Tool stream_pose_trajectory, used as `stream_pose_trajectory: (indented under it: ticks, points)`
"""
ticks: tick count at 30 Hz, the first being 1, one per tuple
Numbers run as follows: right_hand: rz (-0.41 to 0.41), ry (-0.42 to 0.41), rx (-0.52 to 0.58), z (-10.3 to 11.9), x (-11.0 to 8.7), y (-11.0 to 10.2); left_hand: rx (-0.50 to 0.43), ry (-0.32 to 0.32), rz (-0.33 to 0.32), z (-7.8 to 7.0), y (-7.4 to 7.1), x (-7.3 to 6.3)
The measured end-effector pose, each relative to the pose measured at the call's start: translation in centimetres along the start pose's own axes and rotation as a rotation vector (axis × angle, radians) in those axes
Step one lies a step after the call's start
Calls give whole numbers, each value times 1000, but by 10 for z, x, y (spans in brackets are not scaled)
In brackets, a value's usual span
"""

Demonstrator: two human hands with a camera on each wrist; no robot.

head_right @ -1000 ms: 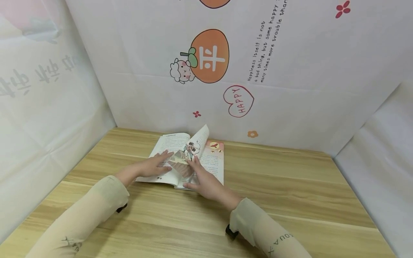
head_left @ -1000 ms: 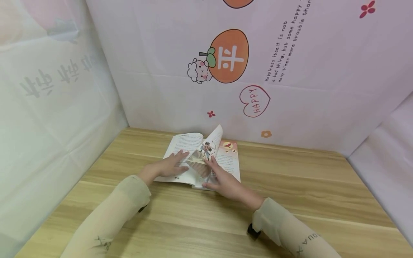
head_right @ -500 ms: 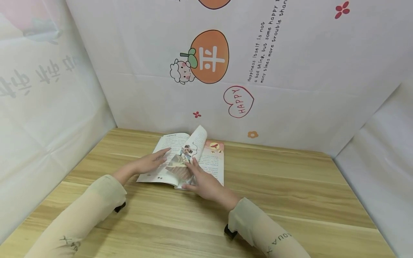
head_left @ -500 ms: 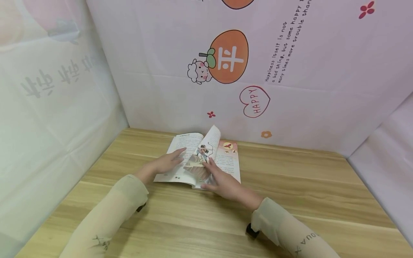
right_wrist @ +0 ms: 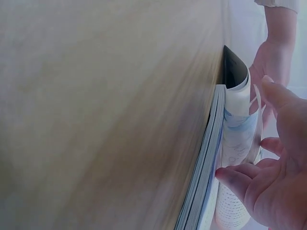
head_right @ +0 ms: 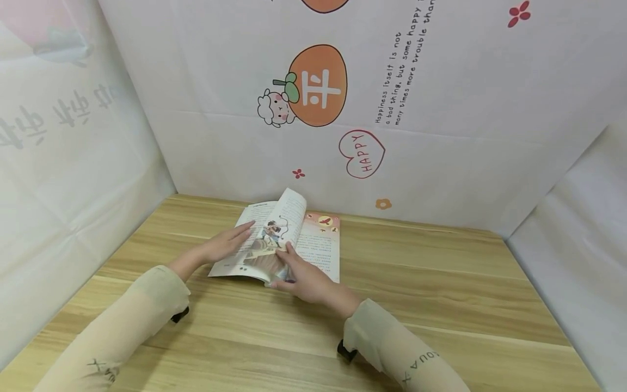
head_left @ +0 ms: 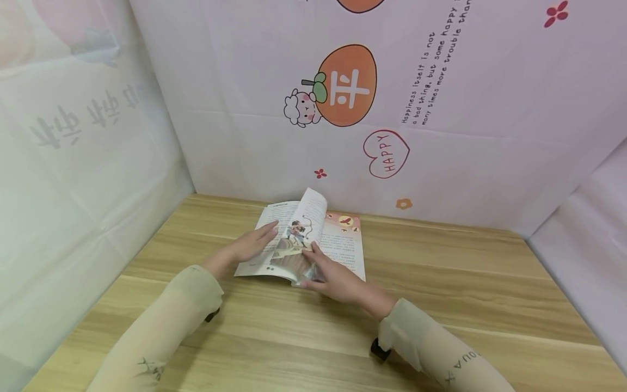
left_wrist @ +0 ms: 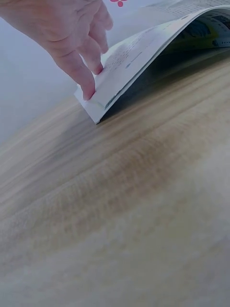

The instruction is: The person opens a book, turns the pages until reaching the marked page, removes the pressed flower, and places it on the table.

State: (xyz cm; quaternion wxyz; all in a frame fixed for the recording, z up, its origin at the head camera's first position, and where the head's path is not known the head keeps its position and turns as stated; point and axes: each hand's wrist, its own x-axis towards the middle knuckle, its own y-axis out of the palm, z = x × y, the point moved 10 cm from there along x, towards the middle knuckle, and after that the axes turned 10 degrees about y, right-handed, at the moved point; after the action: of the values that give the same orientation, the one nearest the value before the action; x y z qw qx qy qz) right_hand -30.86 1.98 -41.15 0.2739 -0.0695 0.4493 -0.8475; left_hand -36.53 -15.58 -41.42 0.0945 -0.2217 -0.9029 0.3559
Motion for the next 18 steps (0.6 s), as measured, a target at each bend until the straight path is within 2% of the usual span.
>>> stream_pose_trajectory:
  ticks: [3,10,18]
  points:
    - [-1,-19,-15,2,2,2,-7,-5,0,2,1,0]
    - [14,-63,-22,9,2,5,55,12,0,1,1,2]
    - [43,-51,-26,14,2,10,102,45,-8,-2,2,4]
